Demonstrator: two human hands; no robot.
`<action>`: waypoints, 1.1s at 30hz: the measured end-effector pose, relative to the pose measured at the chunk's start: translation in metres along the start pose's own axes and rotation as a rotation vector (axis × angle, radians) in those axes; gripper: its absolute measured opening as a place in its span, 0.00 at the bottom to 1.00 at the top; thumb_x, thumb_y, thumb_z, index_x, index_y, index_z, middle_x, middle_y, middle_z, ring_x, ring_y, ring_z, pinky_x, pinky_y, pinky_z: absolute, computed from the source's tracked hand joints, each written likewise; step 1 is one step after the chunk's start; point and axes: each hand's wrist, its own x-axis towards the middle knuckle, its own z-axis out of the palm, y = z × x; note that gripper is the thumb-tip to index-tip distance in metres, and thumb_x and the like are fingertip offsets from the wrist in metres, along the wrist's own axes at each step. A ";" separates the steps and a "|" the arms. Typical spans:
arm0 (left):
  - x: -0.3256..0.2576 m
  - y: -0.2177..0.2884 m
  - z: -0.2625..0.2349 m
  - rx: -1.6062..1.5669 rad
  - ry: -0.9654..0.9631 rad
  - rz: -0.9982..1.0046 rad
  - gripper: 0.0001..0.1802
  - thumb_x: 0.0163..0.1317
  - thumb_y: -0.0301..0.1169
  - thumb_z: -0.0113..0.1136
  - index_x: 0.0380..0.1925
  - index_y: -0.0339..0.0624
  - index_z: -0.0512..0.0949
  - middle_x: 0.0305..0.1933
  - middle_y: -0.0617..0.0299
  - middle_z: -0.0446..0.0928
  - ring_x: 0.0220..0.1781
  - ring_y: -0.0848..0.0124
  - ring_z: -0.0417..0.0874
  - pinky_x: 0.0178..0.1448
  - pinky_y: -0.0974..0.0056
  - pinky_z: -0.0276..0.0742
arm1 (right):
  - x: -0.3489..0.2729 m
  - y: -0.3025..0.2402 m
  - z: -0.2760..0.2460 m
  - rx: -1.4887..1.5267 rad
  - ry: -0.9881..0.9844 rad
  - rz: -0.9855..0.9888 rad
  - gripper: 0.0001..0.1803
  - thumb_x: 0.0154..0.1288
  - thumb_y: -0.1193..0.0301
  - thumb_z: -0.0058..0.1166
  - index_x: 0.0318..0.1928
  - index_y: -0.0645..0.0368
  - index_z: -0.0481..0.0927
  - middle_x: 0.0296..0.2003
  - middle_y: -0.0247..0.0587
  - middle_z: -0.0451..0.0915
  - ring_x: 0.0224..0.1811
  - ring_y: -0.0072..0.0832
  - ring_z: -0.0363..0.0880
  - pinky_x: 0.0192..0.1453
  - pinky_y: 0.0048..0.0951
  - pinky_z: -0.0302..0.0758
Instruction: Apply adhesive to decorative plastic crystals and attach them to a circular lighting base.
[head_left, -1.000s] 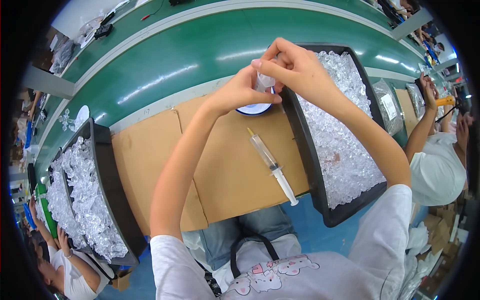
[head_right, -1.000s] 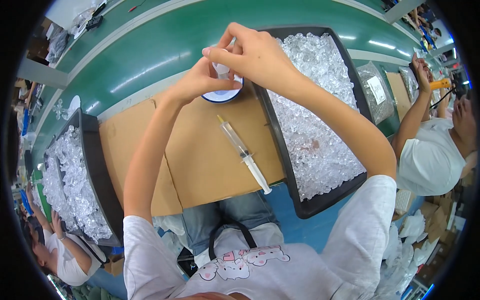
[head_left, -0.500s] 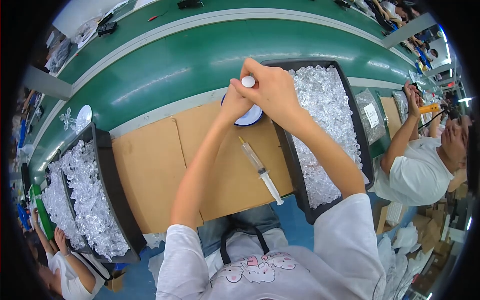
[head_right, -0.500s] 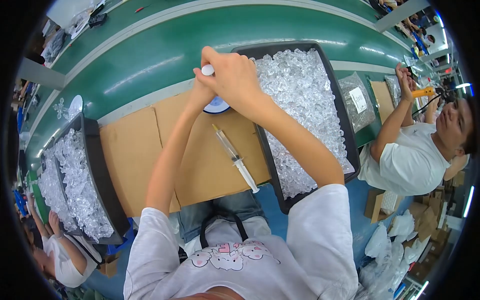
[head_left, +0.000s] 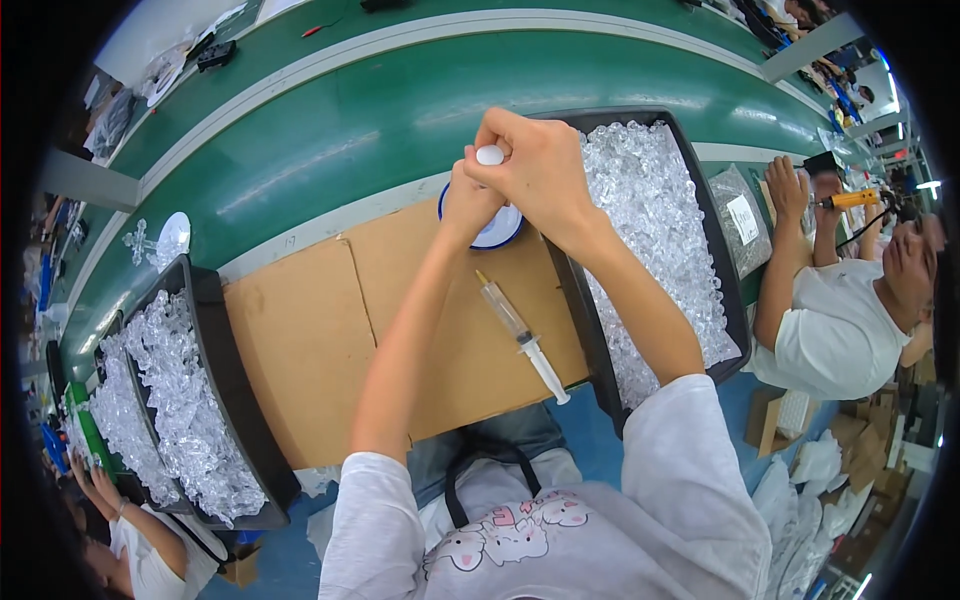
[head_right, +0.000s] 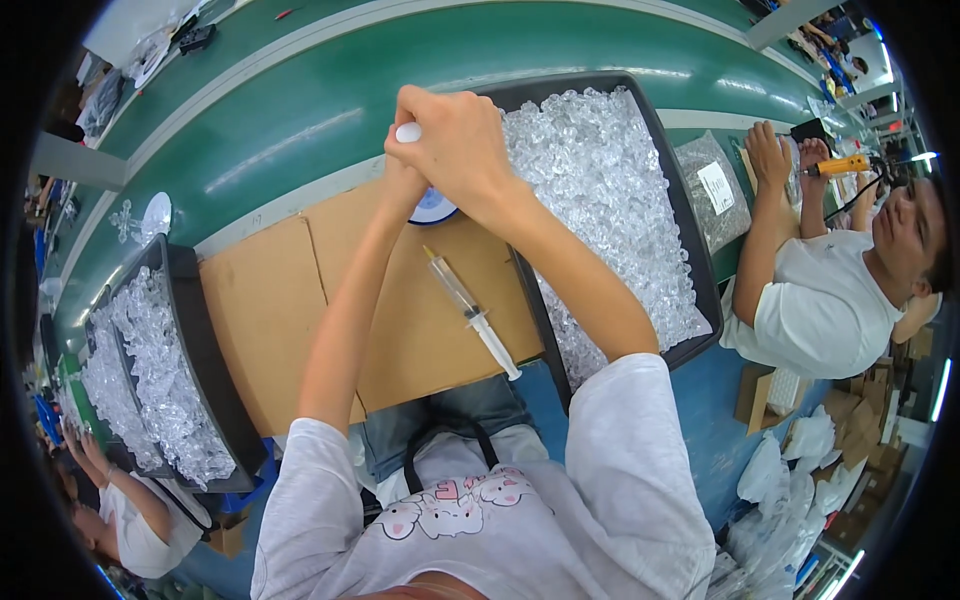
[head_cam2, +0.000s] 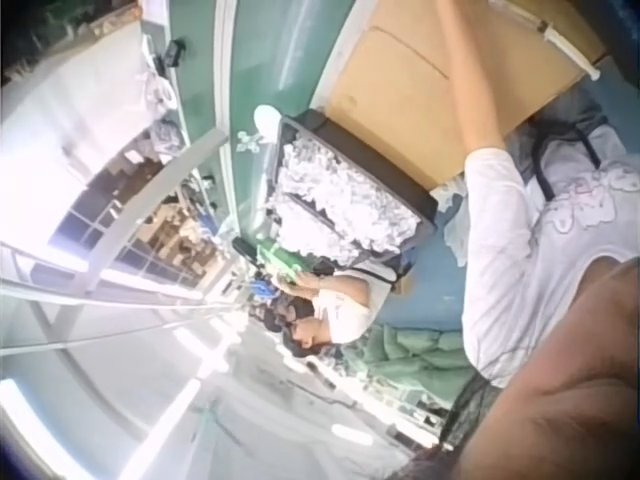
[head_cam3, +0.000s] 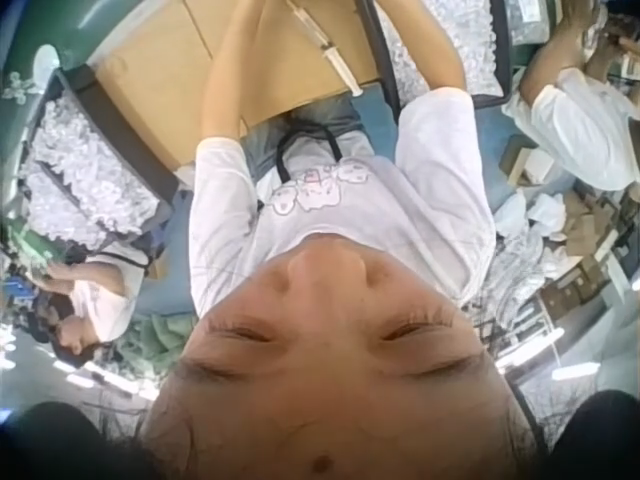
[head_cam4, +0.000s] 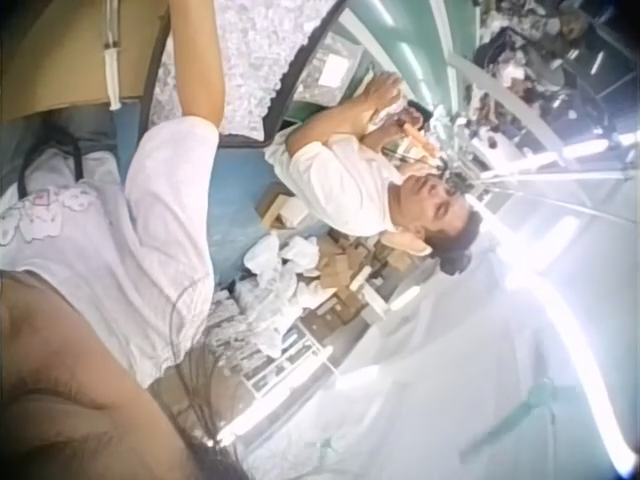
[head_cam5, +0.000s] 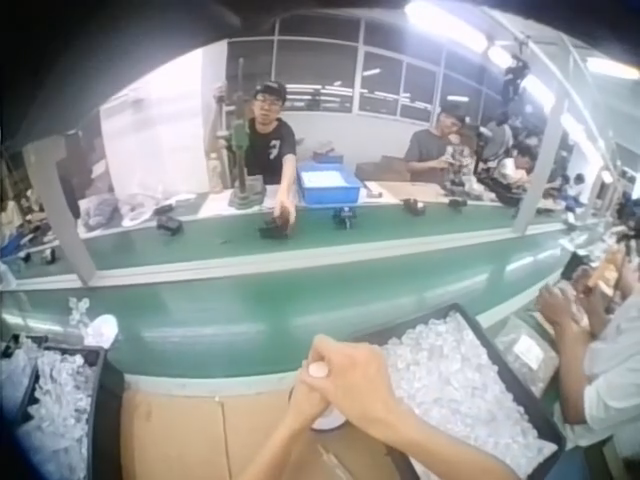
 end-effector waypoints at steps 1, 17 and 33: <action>0.000 -0.002 -0.001 -0.013 -0.007 0.007 0.08 0.52 0.29 0.55 0.19 0.36 0.72 0.16 0.65 0.72 0.19 0.78 0.73 0.22 0.72 0.66 | 0.000 0.000 -0.001 0.002 0.000 -0.007 0.09 0.48 0.68 0.60 0.22 0.58 0.74 0.13 0.38 0.72 0.14 0.29 0.74 0.21 0.26 0.68; 0.002 -0.005 -0.002 -0.015 -0.045 0.052 0.11 0.53 0.33 0.57 0.19 0.39 0.71 0.15 0.67 0.71 0.18 0.80 0.72 0.20 0.74 0.65 | 0.005 -0.003 -0.006 0.015 -0.018 0.011 0.08 0.46 0.68 0.58 0.20 0.58 0.74 0.12 0.39 0.74 0.13 0.29 0.73 0.20 0.26 0.67; 0.000 -0.002 -0.003 -0.075 -0.099 0.059 0.07 0.52 0.29 0.58 0.23 0.39 0.72 0.17 0.68 0.72 0.18 0.81 0.72 0.20 0.75 0.65 | 0.008 -0.011 -0.016 0.001 -0.053 0.034 0.07 0.44 0.69 0.56 0.21 0.59 0.75 0.17 0.43 0.75 0.20 0.38 0.74 0.25 0.33 0.70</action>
